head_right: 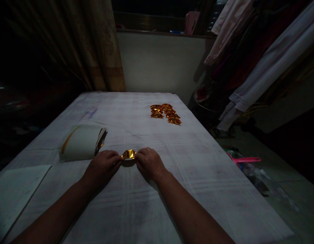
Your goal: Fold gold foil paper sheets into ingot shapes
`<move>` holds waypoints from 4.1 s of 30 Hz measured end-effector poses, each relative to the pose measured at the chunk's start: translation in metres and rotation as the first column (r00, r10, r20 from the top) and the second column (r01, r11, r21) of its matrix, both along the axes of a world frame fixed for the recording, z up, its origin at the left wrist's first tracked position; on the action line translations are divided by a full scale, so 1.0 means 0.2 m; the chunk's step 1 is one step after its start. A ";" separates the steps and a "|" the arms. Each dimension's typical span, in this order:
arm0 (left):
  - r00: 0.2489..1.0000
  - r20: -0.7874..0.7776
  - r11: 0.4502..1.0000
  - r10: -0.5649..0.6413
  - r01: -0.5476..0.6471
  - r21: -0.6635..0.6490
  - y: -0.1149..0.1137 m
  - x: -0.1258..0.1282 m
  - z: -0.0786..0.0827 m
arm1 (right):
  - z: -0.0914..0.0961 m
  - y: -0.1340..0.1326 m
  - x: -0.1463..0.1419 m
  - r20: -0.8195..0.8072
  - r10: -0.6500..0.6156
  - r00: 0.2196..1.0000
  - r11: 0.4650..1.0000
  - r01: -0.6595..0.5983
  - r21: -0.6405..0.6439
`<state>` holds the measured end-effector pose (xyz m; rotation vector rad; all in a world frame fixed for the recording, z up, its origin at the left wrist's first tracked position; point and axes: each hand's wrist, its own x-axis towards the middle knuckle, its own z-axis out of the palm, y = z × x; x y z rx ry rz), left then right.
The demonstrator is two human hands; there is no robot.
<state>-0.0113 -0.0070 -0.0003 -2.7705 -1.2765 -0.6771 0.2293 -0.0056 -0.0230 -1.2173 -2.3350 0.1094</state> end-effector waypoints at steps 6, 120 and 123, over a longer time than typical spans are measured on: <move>0.989 0.042 0.986 0.142 -0.138 -0.095 0.00 0.01 0.00 | 0.01 0.02 -0.02 -0.022 -0.121 0.992 0.985 0.118 -0.127; 0.956 -0.272 0.977 0.107 -0.152 -0.150 -0.12 0.14 -0.07 | 0.09 -0.16 -0.01 0.317 -0.158 0.935 0.935 0.245 -0.257; 0.957 -0.267 0.977 0.110 -0.154 -0.149 -0.12 0.14 -0.08 | 0.08 -0.17 -0.02 0.319 -0.177 0.931 0.936 0.260 -0.238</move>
